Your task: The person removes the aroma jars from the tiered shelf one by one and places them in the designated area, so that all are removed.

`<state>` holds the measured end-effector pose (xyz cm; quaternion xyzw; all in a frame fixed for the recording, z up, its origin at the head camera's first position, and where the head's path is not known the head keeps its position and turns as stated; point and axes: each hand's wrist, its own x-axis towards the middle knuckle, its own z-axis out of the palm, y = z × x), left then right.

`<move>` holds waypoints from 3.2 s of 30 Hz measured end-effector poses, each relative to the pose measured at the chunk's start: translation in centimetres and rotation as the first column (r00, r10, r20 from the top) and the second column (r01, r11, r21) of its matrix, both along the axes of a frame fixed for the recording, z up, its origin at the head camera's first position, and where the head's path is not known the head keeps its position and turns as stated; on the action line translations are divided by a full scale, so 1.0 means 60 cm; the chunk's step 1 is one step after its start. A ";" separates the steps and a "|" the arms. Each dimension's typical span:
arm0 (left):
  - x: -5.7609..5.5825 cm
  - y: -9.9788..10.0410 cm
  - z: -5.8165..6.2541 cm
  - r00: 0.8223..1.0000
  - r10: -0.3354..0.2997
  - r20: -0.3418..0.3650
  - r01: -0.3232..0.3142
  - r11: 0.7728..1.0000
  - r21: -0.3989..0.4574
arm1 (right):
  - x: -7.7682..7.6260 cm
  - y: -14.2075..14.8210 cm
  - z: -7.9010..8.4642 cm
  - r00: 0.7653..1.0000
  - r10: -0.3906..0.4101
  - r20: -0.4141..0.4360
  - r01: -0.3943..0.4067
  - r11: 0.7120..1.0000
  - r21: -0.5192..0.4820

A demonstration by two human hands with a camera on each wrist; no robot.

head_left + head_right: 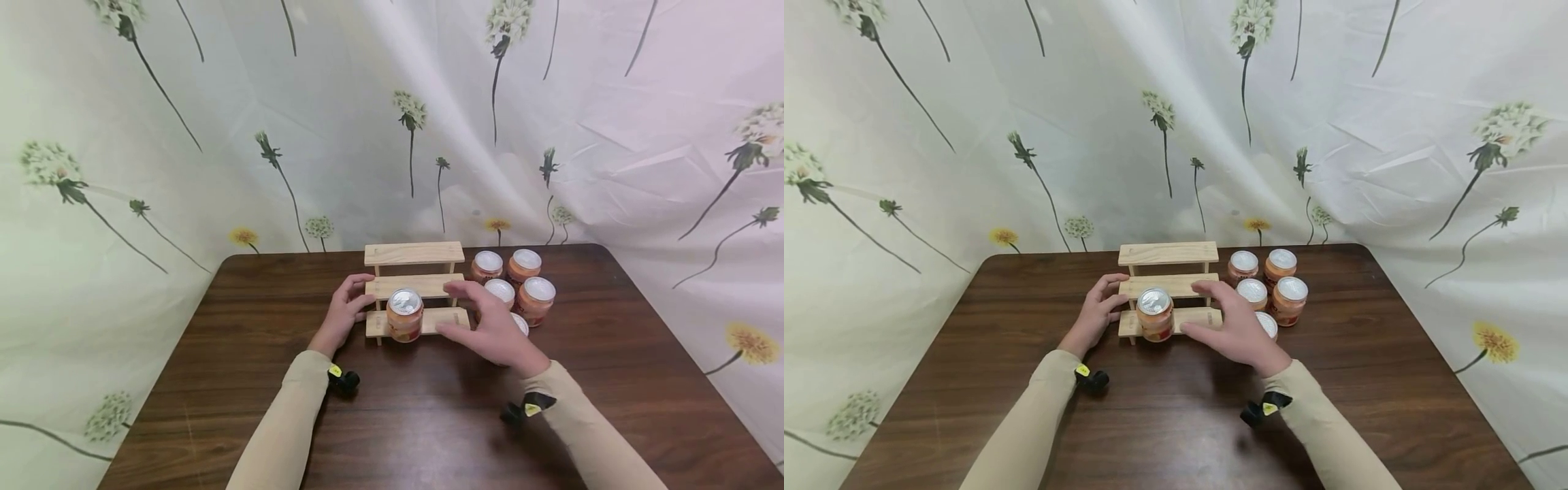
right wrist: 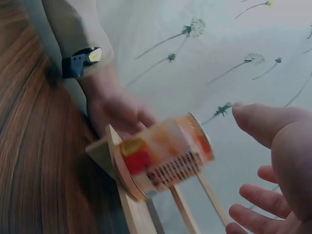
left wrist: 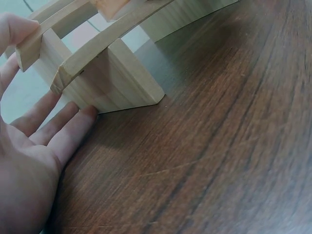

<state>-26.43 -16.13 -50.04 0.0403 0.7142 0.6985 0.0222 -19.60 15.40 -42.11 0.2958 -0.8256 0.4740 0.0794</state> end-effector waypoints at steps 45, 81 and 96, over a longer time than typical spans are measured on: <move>-0.003 -0.002 -0.005 1.000 -0.007 -0.005 0.007 1.000 0.001 | -0.044 -0.136 -0.056 0.996 -0.003 0.087 0.019 0.983 -0.184; -0.002 -0.006 -0.006 1.000 -0.010 -0.017 0.010 1.000 0.010 | 0.017 -0.035 0.023 0.995 -0.097 0.035 0.103 0.963 -0.249; 0.000 -0.006 -0.008 0.999 -0.032 -0.008 0.032 0.999 0.031 | 0.035 0.060 0.039 0.965 -0.257 0.045 0.260 0.933 -0.248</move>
